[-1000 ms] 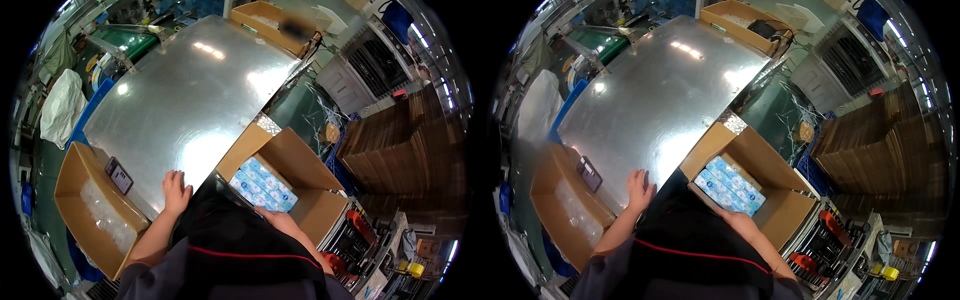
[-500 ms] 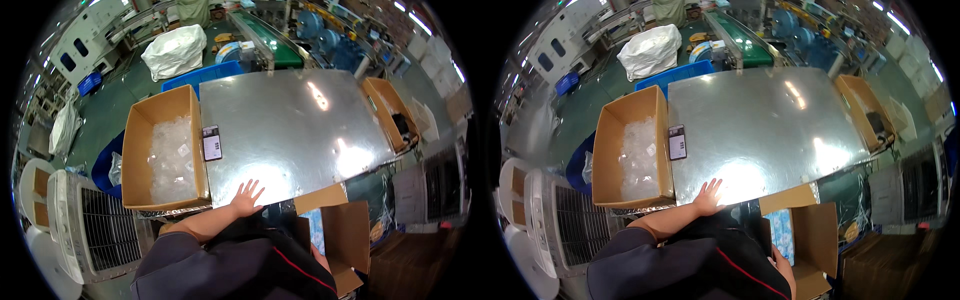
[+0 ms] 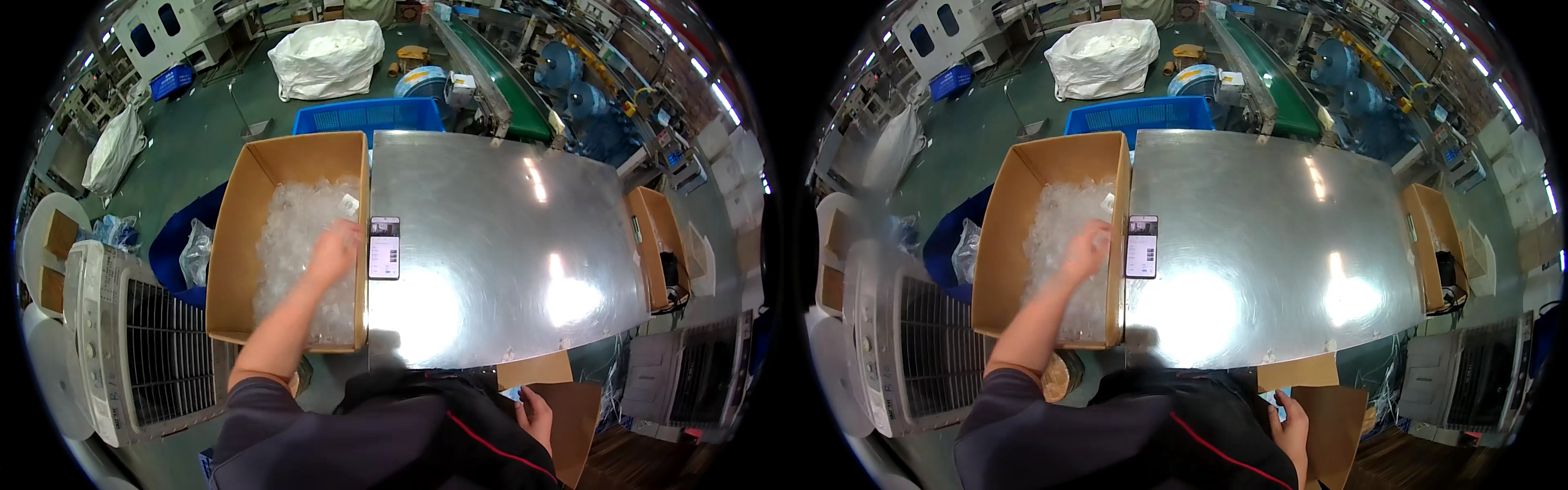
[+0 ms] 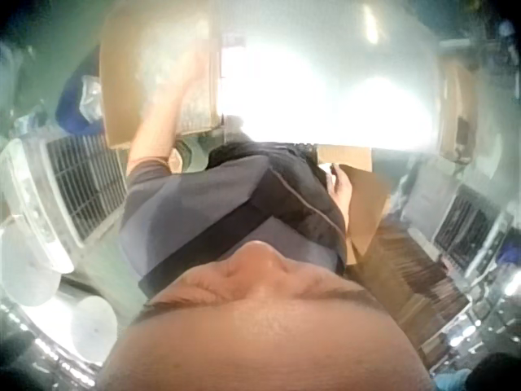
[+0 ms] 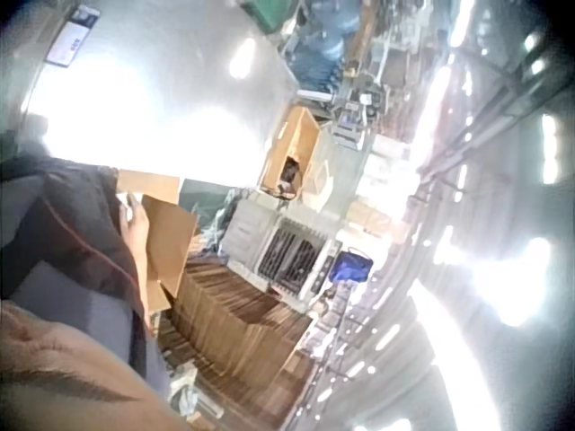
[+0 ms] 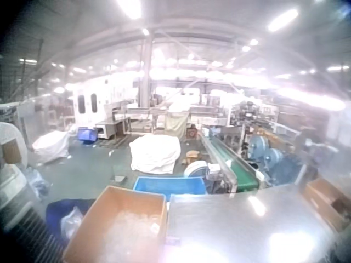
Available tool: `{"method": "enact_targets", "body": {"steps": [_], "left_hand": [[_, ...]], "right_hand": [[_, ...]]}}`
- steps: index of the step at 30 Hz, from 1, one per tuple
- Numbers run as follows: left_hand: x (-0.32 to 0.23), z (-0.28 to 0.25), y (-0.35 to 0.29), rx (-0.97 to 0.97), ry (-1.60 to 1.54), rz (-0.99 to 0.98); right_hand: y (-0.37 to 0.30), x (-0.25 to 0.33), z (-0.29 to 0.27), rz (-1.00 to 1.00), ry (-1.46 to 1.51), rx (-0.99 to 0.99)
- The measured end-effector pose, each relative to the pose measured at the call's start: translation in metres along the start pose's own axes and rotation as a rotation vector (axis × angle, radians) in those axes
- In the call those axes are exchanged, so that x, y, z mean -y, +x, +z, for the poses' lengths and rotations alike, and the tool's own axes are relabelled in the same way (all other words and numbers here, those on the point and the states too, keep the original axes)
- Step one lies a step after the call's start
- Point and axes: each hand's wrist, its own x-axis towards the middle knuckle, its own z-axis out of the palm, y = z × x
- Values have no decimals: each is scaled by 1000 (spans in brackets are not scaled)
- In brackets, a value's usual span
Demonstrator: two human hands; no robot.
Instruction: The person places items into cardboard boxes, carries a full box to a taping machine, and repeats the process with more boxes and items.
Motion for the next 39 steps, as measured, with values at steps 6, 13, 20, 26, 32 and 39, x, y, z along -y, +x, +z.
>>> {"method": "enact_targets", "body": {"steps": [6,13,20,26,32,39], "left_hand": [[169,-9,77,-143,381,-181],[179,40,162,126,503,-299],[243,107,186,472,455,-474],[237,71,138,873,359,-422],[146,-4,27,978,192,-530],[230,-28,110,112,280,-622]], "right_hand": [[47,16,6,-54,-150,119],[78,32,0,46,-270,214],[90,18,4,177,-180,268],[117,26,19,166,-147,324],[129,23,26,97,-88,348],[149,33,24,-24,-222,347]]}}
